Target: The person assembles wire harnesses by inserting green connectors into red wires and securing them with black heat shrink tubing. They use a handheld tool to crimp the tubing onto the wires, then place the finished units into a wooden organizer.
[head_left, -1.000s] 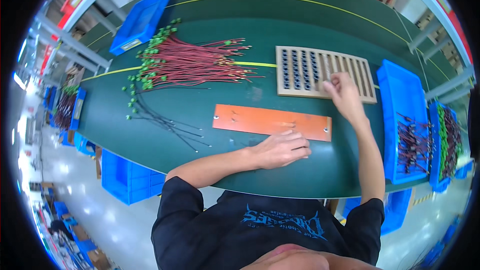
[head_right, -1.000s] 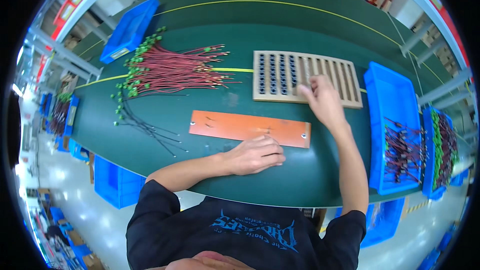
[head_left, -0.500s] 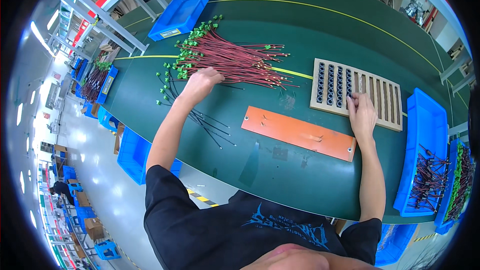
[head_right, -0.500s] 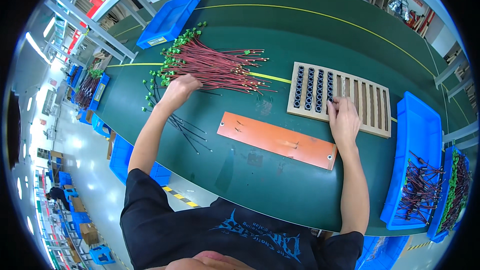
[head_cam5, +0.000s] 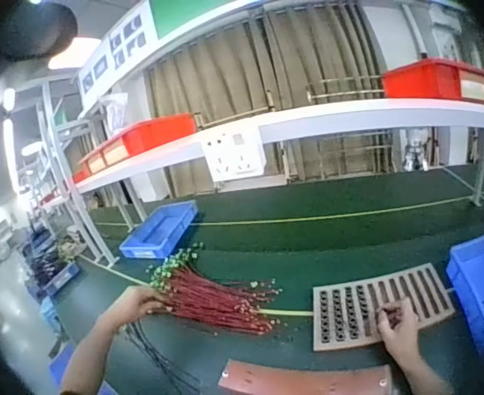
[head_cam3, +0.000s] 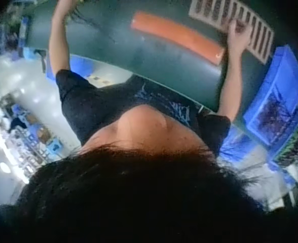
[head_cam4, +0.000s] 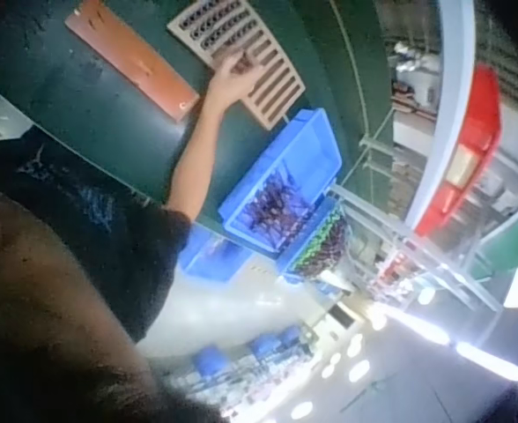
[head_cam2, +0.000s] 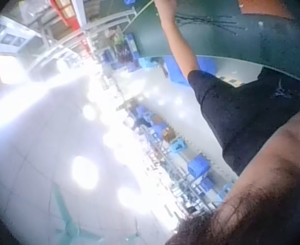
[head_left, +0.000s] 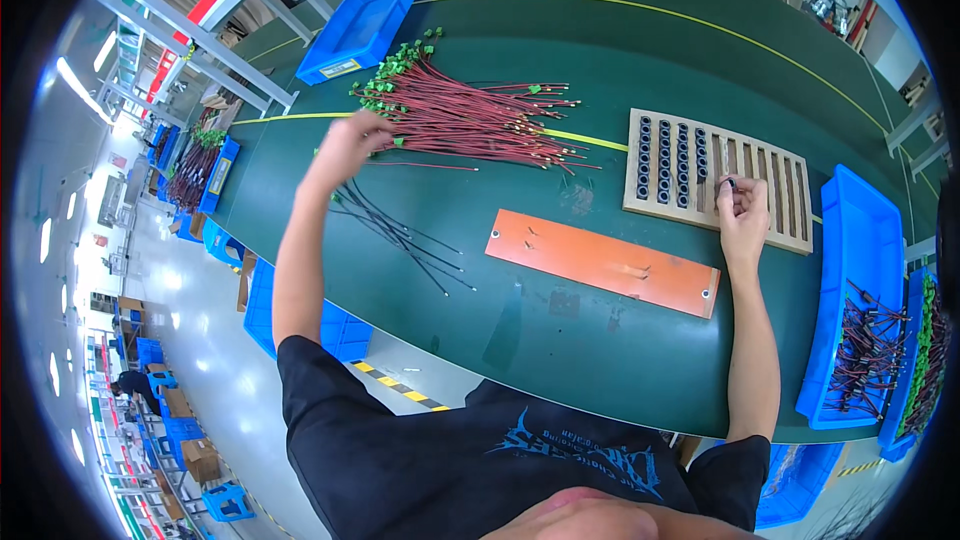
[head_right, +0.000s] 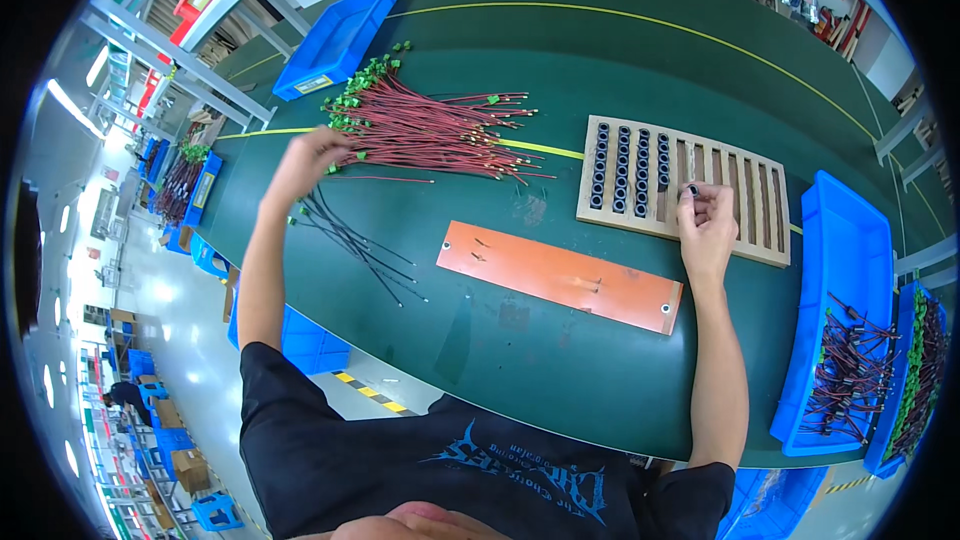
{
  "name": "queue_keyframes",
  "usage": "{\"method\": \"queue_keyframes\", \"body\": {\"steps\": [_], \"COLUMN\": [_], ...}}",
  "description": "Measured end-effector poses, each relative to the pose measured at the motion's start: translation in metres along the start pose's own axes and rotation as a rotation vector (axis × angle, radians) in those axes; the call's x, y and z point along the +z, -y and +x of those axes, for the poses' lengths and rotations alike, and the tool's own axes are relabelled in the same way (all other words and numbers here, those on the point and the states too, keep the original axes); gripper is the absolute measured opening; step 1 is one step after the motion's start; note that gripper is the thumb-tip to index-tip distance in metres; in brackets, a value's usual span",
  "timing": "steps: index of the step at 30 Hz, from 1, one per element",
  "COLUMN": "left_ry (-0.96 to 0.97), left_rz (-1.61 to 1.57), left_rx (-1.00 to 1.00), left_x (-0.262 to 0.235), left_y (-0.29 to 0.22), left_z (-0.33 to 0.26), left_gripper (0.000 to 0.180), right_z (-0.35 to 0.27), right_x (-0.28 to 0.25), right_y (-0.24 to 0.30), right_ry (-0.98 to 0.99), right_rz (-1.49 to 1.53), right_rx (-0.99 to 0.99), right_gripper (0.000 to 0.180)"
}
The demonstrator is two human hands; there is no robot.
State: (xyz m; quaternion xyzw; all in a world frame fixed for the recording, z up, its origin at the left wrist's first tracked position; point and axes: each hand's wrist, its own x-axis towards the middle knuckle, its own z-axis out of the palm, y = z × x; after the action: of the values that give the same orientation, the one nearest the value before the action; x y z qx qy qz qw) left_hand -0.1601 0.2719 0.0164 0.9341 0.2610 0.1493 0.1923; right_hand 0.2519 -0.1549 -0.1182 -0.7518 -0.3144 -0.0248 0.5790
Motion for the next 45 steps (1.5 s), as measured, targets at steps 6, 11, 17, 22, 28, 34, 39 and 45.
{"method": "queue_keyframes", "body": {"steps": [6,11,17,22,28,34,39,45], "left_ry": [-0.515,-0.824,-0.770,-0.235,0.025,0.201,0.246,0.146], "left_rz": [-0.250,-0.413,-0.278,-0.241,-0.527,-0.489,-0.471,-0.487], "left_rx": [-0.038,-0.002,0.126,0.323,0.564,0.520,0.435,0.513], "left_x": [-0.060,-0.072,-0.073,0.022,0.115,0.129,0.126,0.129], "left_y": [0.029,0.033,-0.030,-0.161,-0.230,-0.241,-0.222,-0.218], "left_z": [0.026,0.034,0.049,0.021,0.008,0.001,-0.007,-0.014], "left_gripper": [0.016,0.021,0.016,0.009,0.010,0.012,0.012,0.013], "right_z": [0.004,0.002,0.000,-0.019,-0.070,-0.071,-0.067,-0.059], "right_x": [-0.009,-0.005,-0.001,0.001,0.034,0.019,-0.003,-0.027], "right_y": [0.009,0.009,0.017,0.048,0.114,0.125,0.112,0.103], "right_ry": [0.052,0.046,0.017,0.159,0.571,0.439,0.335,0.140], "right_rz": [-0.012,-0.018,0.159,0.349,0.691,0.695,0.773,0.937], "right_rx": [0.084,0.053,0.038,0.127,0.171,0.237,0.240,0.325], "right_gripper": [0.034,0.036,0.020,0.021,0.036,0.029,0.032,0.034]}}
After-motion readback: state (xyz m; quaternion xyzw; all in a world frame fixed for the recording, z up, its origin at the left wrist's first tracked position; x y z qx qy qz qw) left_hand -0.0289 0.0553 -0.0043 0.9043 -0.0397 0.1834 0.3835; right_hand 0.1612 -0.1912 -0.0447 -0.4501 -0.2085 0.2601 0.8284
